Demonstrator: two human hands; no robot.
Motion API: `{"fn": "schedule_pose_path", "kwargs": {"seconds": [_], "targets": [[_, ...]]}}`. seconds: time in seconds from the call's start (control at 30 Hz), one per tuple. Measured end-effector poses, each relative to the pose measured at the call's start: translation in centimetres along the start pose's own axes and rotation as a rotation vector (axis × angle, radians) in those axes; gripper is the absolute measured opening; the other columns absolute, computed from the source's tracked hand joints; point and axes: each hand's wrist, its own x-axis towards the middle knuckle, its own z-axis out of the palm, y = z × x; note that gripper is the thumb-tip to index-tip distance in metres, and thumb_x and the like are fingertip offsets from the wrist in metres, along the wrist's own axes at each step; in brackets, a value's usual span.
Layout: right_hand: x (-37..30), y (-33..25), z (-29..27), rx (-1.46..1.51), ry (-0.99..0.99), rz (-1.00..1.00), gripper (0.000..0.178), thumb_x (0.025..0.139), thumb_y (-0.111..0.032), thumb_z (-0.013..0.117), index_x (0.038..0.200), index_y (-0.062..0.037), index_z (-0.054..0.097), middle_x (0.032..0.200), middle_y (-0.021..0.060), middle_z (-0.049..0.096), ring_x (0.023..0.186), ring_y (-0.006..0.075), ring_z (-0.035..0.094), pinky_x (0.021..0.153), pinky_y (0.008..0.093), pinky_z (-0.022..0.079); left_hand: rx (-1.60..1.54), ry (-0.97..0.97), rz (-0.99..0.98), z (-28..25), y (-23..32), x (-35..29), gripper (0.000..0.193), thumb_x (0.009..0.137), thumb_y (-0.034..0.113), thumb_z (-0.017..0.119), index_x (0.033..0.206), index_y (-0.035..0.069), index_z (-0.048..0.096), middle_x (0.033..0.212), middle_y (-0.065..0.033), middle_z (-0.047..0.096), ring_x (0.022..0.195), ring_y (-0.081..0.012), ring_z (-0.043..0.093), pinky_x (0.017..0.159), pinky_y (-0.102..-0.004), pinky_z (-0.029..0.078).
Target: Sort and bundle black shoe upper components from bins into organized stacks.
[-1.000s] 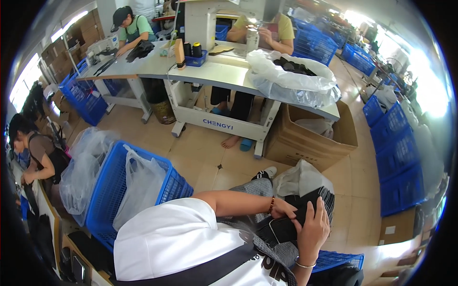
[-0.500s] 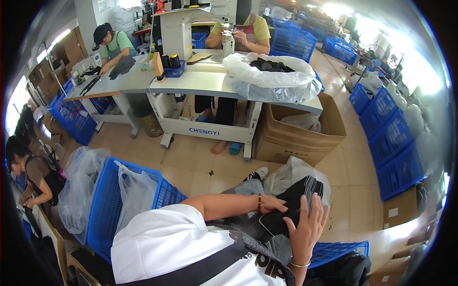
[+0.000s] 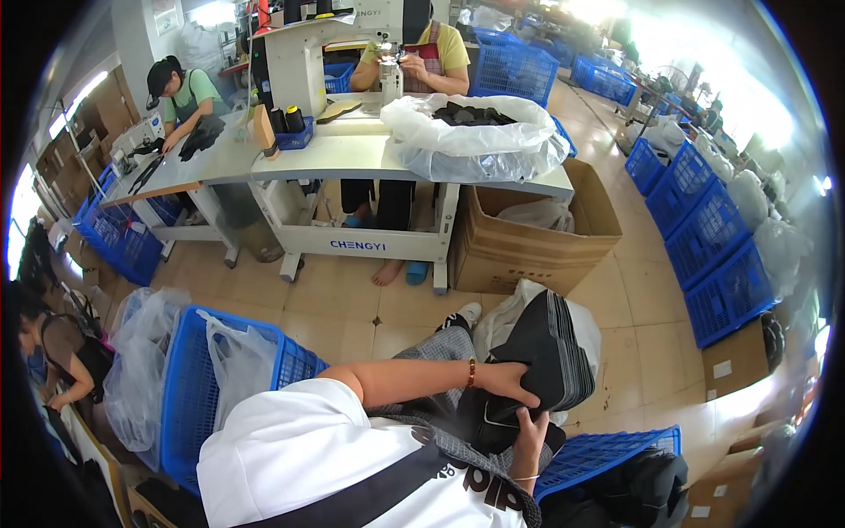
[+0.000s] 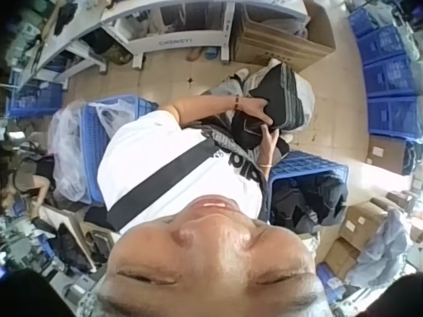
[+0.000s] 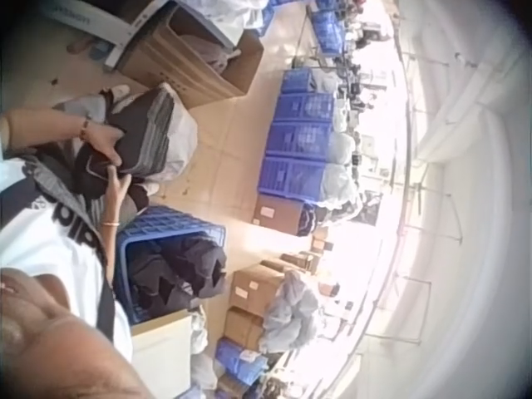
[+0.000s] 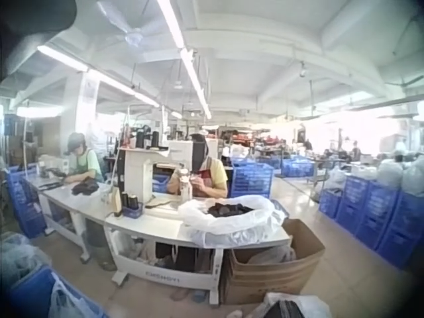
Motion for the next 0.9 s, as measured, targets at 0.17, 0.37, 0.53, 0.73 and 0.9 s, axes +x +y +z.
{"fn": "schedule_pose_path", "kwargs": {"seconds": [0.17, 0.37, 0.53, 0.73, 0.9], "targets": [[-0.9, 0.2, 0.2, -0.041, -0.031, 0.014, 0.051, 0.083, -0.002, 0.069, 0.129, 0.0035, 0.048, 0.116, 0.0089, 0.061, 0.104, 0.0178, 0.057, 0.094, 0.0308, 0.044, -0.015, 0.000, -0.009, -0.3, 0.9, -1.7, 0.072, 0.078, 0.051, 0.072, 0.103, -0.016, 0.059, 0.098, -0.0224, 0.067, 0.090, -0.0252, 0.065, 0.079, -0.0336, 0.051], [-1.7, 1.8, 0.1, -0.064, -0.044, 0.040, 0.053, 0.084, -0.006, 0.069, 0.131, 0.0046, 0.047, 0.123, 0.0109, 0.059, 0.110, 0.0195, 0.056, 0.099, 0.0320, 0.041, -0.004, -0.155, -0.239, -2.1, 1.5, -2.1, 0.072, 0.084, 0.057, 0.062, 0.105, -0.011, 0.062, 0.096, -0.0182, 0.068, 0.084, -0.0219, 0.067, 0.073, -0.0316, 0.053], [-1.7, 1.9, 0.0, 0.190, 0.007, 0.133, 0.055, 0.083, -0.006, 0.068, 0.132, 0.0045, 0.045, 0.125, 0.0113, 0.057, 0.111, 0.0217, 0.056, 0.100, 0.0335, 0.041, 0.028, -0.164, -0.293, -2.1, 2.5, -1.9, 0.071, 0.084, 0.058, 0.062, 0.103, -0.011, 0.063, 0.091, -0.0170, 0.069, 0.073, -0.0232, 0.067, 0.071, -0.0340, 0.053], [-1.4, 1.2, 1.1, 0.165, 0.061, 0.098, 0.048, 0.088, -0.006, 0.062, 0.132, 0.0027, 0.045, 0.123, 0.0111, 0.059, 0.107, 0.0226, 0.059, 0.093, 0.0342, 0.047, -0.056, 0.051, -0.135, 0.6, -2.2, -1.1, 0.065, 0.087, 0.055, 0.061, 0.114, -0.004, 0.063, 0.103, -0.0131, 0.067, 0.095, -0.0201, 0.065, 0.086, -0.0300, 0.051], [-1.5, 0.8, 1.0, 0.207, 0.034, 0.123, 0.054, 0.084, -0.003, 0.065, 0.133, 0.0045, 0.043, 0.125, 0.0123, 0.057, 0.110, 0.0235, 0.057, 0.097, 0.0338, 0.044, -0.760, -0.262, -0.010, 0.4, -4.5, -2.1, 0.060, 0.086, 0.030, 0.071, 0.131, -0.003, 0.048, 0.125, -0.0074, 0.059, 0.111, -0.0154, 0.055, 0.097, -0.0304, 0.045]]}}
